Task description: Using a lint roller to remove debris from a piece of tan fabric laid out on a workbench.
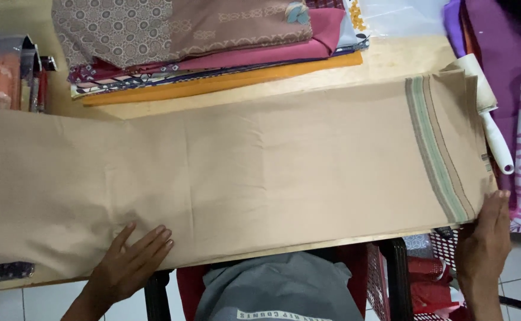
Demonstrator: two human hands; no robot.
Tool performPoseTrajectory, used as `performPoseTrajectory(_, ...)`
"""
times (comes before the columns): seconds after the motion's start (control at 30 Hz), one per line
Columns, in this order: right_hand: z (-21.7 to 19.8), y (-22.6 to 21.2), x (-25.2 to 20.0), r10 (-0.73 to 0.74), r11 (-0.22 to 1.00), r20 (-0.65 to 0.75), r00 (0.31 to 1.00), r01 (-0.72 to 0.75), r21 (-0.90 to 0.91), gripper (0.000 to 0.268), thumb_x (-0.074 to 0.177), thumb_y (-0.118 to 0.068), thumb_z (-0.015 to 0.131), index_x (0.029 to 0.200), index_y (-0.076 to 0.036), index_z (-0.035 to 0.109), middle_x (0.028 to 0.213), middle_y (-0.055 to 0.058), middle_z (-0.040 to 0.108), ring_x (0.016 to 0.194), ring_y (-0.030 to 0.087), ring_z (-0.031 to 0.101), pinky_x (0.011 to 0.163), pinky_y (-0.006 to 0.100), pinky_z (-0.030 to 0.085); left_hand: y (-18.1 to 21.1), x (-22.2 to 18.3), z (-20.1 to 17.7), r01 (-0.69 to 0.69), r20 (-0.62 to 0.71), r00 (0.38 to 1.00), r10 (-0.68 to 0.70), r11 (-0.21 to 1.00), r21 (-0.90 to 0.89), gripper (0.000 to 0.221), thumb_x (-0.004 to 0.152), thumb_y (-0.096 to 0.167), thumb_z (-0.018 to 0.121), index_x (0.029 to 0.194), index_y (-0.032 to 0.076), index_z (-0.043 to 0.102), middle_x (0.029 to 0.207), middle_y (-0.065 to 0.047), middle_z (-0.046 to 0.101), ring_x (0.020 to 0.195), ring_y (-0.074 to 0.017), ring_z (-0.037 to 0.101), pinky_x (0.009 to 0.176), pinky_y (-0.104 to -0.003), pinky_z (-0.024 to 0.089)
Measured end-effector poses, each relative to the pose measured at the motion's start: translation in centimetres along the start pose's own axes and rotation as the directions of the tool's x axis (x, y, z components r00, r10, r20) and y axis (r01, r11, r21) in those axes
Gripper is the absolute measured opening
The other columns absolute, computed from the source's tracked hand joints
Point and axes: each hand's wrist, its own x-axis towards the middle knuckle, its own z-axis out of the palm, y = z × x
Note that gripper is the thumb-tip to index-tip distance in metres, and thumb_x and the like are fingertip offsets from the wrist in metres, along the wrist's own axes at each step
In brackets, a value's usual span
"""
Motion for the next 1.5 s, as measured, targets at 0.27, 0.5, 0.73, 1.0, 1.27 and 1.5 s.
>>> performPoseTrajectory(0.27, 0.5, 1.6, -0.8, -0.086, 0.993, -0.042, 0.995, 0.083, -0.078, 0.065, 0.088, 0.033, 0.043, 0.153, 0.029, 0.046, 0.153, 0.049, 0.050, 0.142, 0.060, 0.050, 0.118, 0.059, 0.045, -0.9, 0.8, -0.4, 0.005, 0.045, 0.999, 0.000, 0.994, -0.112, 0.042, 0.104, 0.010, 0.037, 0.140, -0.001, 0.055, 0.148, -0.019, 0.056, 0.139, -0.0319, 0.054, 0.117, -0.051, 0.044)
performPoseTrajectory(0.5, 0.4, 4.2, -1.9, -0.167, 0.966, 0.092, 0.982, 0.181, -0.184, 0.070, 0.088, 0.024, 0.052, 0.158, 0.012, 0.055, 0.160, 0.035, 0.059, 0.152, 0.051, 0.053, 0.122, 0.060, 0.043, -1.1, 0.4, -0.4, -0.001, 0.111, 0.994, 0.016, 0.991, -0.132, 0.048, 0.096, 0.010, 0.044, 0.141, 0.002, 0.054, 0.151, -0.021, 0.052, 0.141, -0.0349, 0.052, 0.118, -0.054, 0.040)
performPoseTrajectory(0.73, -2.1, 4.5, 2.3, -0.293, 0.944, 0.077, 0.953, 0.276, 0.181, 0.085, 0.068, -0.001, 0.056, 0.153, 0.007, 0.049, 0.167, 0.035, 0.045, 0.158, 0.062, 0.038, 0.124, 0.070, 0.037, 1.4, 6.4, -2.3, 0.288, -0.048, 0.936, -0.348, 0.838, -0.464, 0.027, 0.093, 0.015, 0.058, 0.117, 0.009, 0.069, 0.137, -0.019, 0.066, 0.128, -0.0351, 0.065, 0.110, -0.053, 0.048)
performPoseTrajectory(1.0, 1.3, -17.2, 8.8, -0.463, 0.828, 0.247, 0.851, 0.316, 0.462, 0.064, 0.102, -0.036, 0.049, 0.162, -0.019, 0.032, 0.168, 0.013, 0.032, 0.157, 0.038, 0.025, 0.127, 0.056, 0.019, 5.1, 20.3, 3.2, 0.353, 0.177, 0.935, -0.306, 0.841, -0.410, 0.060, 0.105, 0.040, 0.044, 0.157, 0.010, 0.042, 0.164, -0.020, 0.037, 0.154, -0.0393, 0.028, 0.120, -0.060, 0.020)
performPoseTrajectory(1.27, 1.3, -8.3, 12.2, -0.078, 0.997, 0.465, 0.882, 0.067, 0.039, 0.068, 0.103, -0.056, 0.035, 0.162, -0.022, 0.040, 0.167, 0.014, 0.037, 0.157, 0.034, 0.027, 0.127, 0.053, 0.015, -0.4, 14.3, 1.2, 0.663, 0.354, 0.744, -0.566, 0.687, -0.296, 0.072, 0.098, 0.044, 0.057, 0.160, 0.014, 0.039, 0.165, -0.022, 0.033, 0.154, -0.0432, 0.025, 0.125, -0.062, 0.012)
performPoseTrajectory(1.5, 6.0, -4.0, 12.8, 0.043, 0.999, 0.382, 0.923, -0.051, 0.011, 0.065, 0.104, -0.049, 0.039, 0.155, -0.010, 0.047, 0.160, 0.023, 0.041, 0.151, 0.041, 0.033, 0.120, 0.057, 0.025, -1.8, 14.0, 0.9, 0.893, 0.284, 0.449, -0.847, 0.429, -0.134, 0.082, 0.099, 0.045, 0.055, 0.162, -0.001, 0.031, 0.165, -0.035, 0.021, 0.154, -0.0536, 0.015, 0.122, -0.067, 0.008)
